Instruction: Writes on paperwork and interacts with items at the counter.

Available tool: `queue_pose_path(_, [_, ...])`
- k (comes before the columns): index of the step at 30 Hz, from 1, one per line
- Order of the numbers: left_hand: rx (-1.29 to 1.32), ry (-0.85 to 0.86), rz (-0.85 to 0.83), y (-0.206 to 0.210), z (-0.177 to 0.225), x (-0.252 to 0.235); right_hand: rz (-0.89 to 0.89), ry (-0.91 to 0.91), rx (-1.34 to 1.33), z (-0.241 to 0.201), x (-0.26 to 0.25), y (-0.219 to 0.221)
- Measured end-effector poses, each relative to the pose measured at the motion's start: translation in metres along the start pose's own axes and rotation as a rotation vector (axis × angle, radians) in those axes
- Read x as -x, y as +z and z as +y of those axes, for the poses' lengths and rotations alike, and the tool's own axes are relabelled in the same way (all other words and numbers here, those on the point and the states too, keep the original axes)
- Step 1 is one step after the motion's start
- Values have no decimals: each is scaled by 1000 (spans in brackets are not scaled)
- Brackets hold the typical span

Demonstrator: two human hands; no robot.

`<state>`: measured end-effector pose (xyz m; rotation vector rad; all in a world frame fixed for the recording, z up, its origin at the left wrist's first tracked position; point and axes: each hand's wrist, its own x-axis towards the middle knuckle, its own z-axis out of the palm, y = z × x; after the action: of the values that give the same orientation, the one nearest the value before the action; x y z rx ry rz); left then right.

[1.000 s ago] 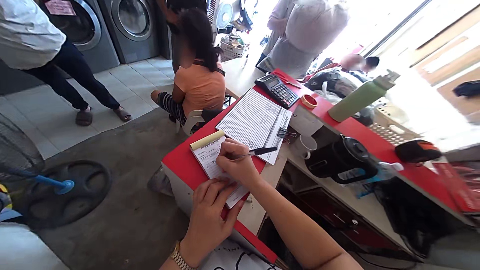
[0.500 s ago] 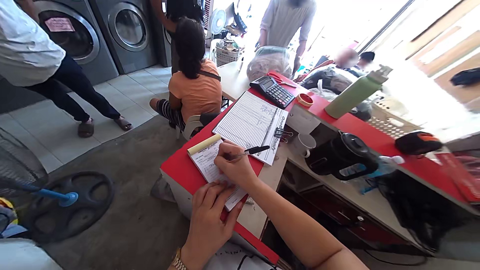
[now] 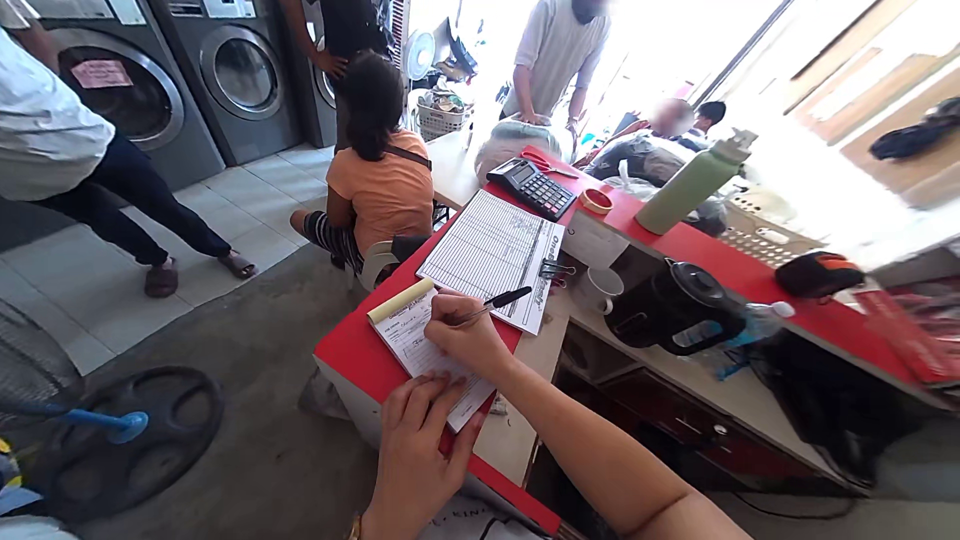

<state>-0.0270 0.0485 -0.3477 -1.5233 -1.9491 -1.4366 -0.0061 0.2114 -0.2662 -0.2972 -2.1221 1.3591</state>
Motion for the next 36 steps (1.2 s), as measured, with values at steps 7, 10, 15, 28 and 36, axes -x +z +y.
queue_pose_path(7, [-4, 1, -6, 0, -1, 0, 20, -11, 12, 1, 0, 1])
queue_pose_path(10, [-2, -5, -6, 0, 0, 0, 38, -54, 45, 2, 2, 3])
queue_pose_path(15, [6, 2, -6, -1, -1, 1, 73, -30, 46, 2, 2, 4])
queue_pose_path(28, [3, 12, -15, -1, -2, 0, -45, -43, 30, 6, -4, -10])
queue_pose_path(36, [1, 14, -14, -1, -3, 0, 37, -17, 48, 6, -2, -8])
